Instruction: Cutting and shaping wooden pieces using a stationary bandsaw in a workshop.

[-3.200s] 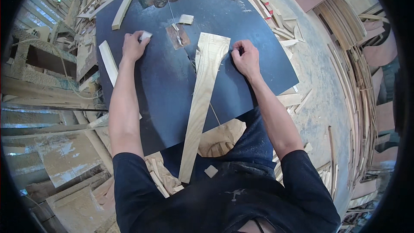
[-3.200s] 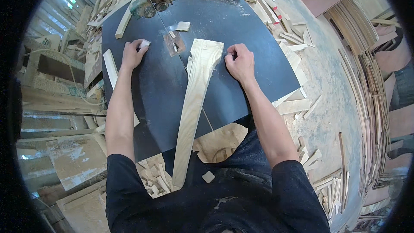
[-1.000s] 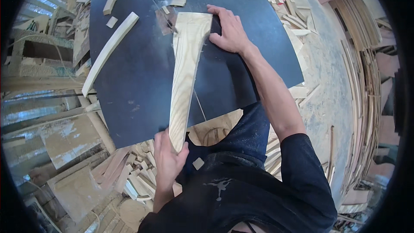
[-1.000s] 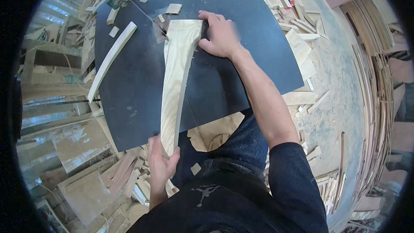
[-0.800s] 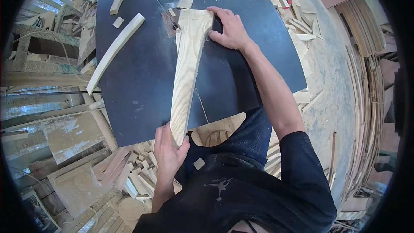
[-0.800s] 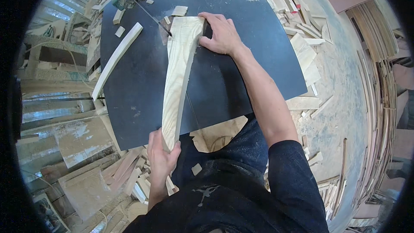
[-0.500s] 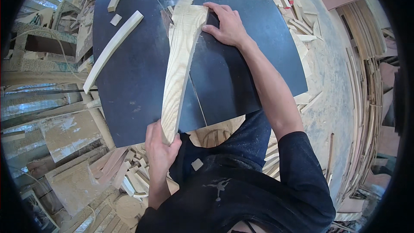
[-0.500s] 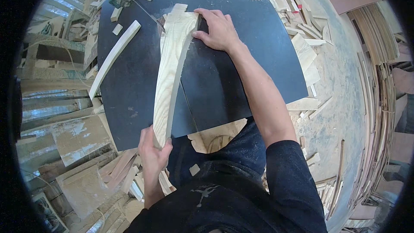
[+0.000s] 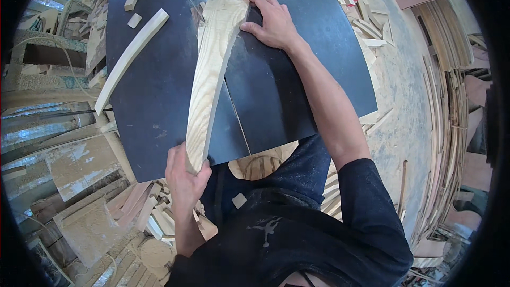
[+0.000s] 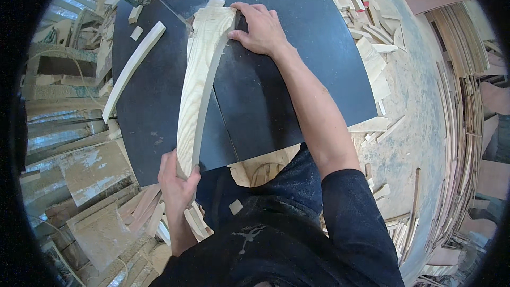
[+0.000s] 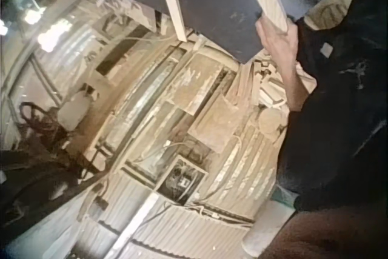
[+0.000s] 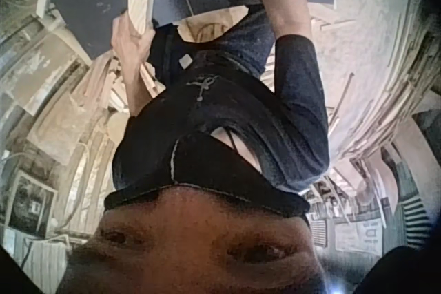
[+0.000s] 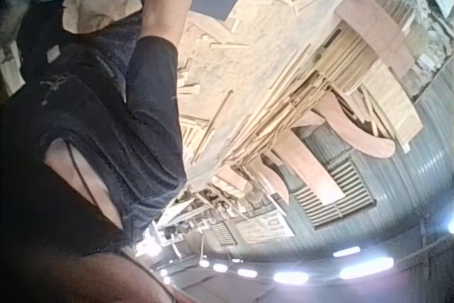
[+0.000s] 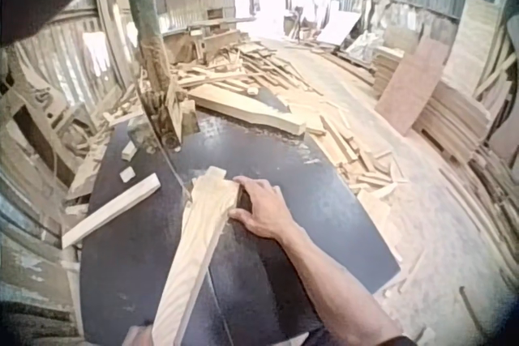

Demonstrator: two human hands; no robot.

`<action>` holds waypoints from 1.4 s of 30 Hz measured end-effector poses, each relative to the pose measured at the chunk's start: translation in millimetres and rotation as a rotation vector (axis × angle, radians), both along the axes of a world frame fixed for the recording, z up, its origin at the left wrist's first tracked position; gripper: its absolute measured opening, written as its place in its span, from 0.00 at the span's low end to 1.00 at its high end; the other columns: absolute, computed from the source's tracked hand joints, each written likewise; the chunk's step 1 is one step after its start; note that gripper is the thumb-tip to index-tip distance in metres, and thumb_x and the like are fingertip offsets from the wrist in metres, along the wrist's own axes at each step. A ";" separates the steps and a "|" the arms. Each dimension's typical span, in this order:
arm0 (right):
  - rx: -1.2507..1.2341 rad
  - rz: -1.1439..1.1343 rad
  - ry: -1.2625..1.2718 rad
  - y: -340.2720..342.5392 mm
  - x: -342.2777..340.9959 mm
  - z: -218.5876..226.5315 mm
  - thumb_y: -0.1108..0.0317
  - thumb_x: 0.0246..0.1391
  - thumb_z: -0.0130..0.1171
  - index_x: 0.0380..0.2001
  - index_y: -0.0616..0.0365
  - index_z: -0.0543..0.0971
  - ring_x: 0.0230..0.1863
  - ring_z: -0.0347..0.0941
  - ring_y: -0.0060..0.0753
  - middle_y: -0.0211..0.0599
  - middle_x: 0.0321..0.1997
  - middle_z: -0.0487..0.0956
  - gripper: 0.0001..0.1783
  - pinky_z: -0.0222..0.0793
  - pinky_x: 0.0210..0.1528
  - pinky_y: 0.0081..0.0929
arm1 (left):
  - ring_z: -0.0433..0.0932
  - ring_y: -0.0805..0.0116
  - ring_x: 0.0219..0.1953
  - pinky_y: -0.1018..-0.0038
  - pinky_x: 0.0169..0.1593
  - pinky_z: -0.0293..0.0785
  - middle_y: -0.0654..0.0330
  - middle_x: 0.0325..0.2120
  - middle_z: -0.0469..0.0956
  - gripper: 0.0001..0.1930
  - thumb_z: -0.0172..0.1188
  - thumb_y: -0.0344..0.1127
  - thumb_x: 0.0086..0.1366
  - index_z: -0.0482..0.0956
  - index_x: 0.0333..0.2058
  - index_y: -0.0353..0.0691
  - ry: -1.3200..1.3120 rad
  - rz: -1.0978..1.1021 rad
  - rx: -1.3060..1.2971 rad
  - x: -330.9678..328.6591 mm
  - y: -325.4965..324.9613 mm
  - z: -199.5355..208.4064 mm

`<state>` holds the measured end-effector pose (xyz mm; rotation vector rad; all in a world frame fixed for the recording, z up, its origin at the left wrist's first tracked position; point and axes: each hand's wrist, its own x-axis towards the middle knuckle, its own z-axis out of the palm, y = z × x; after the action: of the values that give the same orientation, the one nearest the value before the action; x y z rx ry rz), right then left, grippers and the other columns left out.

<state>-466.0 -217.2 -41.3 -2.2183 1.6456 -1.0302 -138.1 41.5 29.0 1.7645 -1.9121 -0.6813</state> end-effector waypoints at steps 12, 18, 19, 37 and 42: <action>-0.039 0.044 -0.043 10.2 0.3 0.3 0.50 0.52 0.78 0.64 0.50 0.77 0.64 0.73 0.50 0.44 0.58 0.83 0.39 0.66 0.66 0.44 | 0.81 0.44 0.45 0.59 0.52 0.78 0.45 0.43 0.80 0.30 0.68 0.28 0.49 0.81 0.55 0.32 -0.012 -0.028 0.018 37.6 -10.4 4.1; -0.053 0.031 -0.043 4.6 -0.1 -3.2 0.49 0.52 0.77 0.64 0.49 0.77 0.63 0.73 0.51 0.44 0.56 0.83 0.38 0.68 0.65 0.45 | 0.81 0.44 0.46 0.59 0.52 0.78 0.45 0.44 0.80 0.30 0.69 0.29 0.49 0.80 0.55 0.32 0.000 -0.041 0.000 35.5 -14.8 -0.1; -0.057 0.025 -0.044 3.6 1.0 -3.4 0.49 0.52 0.77 0.64 0.49 0.77 0.63 0.73 0.52 0.45 0.56 0.83 0.38 0.68 0.65 0.46 | 0.81 0.44 0.46 0.59 0.52 0.78 0.45 0.44 0.80 0.30 0.69 0.30 0.49 0.81 0.55 0.32 -0.001 -0.034 0.000 34.8 -14.8 -0.7; -0.023 -0.015 -0.019 -1.0 6.0 -1.2 0.48 0.54 0.76 0.64 0.46 0.77 0.65 0.73 0.51 0.44 0.59 0.83 0.37 0.67 0.67 0.47 | 0.81 0.44 0.46 0.58 0.53 0.77 0.45 0.45 0.79 0.29 0.69 0.29 0.51 0.80 0.55 0.32 -0.011 -0.015 0.001 27.2 -15.4 0.9; -0.012 -0.007 -0.023 -2.3 5.0 -1.4 0.49 0.55 0.75 0.66 0.46 0.76 0.65 0.72 0.51 0.43 0.61 0.83 0.37 0.67 0.67 0.47 | 0.81 0.44 0.46 0.58 0.52 0.77 0.45 0.44 0.79 0.29 0.69 0.29 0.51 0.80 0.55 0.31 0.000 -0.018 -0.001 23.0 -14.6 3.5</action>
<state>-461.0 -219.5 -42.7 -2.2012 1.6435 -1.0666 -115.1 26.9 32.5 1.7491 -1.9301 -0.6860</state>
